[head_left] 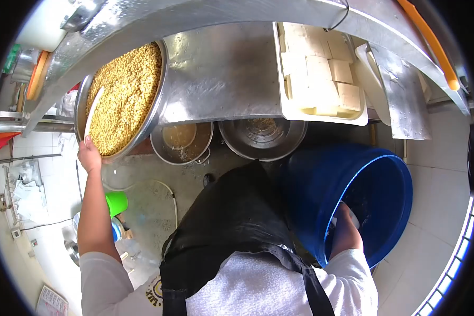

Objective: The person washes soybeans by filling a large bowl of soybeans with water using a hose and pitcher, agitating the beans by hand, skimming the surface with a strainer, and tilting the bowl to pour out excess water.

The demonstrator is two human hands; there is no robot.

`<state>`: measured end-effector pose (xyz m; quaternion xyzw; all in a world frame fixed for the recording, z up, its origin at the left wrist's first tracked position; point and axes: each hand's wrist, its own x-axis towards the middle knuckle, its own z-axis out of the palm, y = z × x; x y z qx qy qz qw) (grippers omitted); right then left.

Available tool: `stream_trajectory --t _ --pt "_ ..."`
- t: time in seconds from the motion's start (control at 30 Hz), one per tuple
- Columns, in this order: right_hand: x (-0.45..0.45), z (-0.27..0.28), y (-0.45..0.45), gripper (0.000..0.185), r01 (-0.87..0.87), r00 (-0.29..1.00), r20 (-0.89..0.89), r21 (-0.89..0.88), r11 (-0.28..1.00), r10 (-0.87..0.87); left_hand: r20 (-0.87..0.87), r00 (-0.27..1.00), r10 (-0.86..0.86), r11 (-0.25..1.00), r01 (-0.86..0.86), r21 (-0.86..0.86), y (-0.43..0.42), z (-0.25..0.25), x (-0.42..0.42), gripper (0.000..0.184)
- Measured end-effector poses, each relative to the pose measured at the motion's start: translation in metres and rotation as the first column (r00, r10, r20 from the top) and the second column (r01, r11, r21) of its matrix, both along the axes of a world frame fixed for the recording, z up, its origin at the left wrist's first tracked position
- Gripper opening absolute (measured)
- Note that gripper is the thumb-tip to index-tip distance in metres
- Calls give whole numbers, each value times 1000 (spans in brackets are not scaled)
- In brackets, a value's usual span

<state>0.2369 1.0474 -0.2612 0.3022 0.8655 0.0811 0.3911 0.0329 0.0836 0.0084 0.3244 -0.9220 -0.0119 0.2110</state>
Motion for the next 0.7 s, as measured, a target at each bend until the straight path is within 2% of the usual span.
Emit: stream_trajectory --t 0.07,0.17,0.3,0.43,0.5,0.57,0.63,0.7 --pt "6 -4 -10 53 25 999 -26 -1 1000 -25 2 1000 9 1000 -9 27 8 5 -2 54" --pt "14 -12 -13 52 49 997 -59 -19 999 -50 -22 999 -24 999 24 -22 7 2 -1 56" --pt "17 -21 -14 51 103 986 -125 -90 991 -113 11 1000 20 1000 -20 -6 6 3 -2 56" --pt "6 -38 -10 49 241 922 -241 -256 936 -304 4 1000 20 1000 -20 -7 7 2 -3 55" --pt "-4 -45 -8 49 386 786 -297 -448 806 -541 -18 1000 16 1000 -16 -2 6 -1 -4 54" --pt "-18 -51 -7 48 490 541 -260 -675 551 -800 -29 999 20 1000 -20 3 5 0 -4 53" --pt "-36 -50 -7 47 480 240 -110 -850 216 -964 -32 999 42 999 -42 8 10 2 -4 51" --pt "-53 -45 -8 47 384 75 -8 -922 36 -997 -43 997 60 998 -59 30 18 6 -4 50"
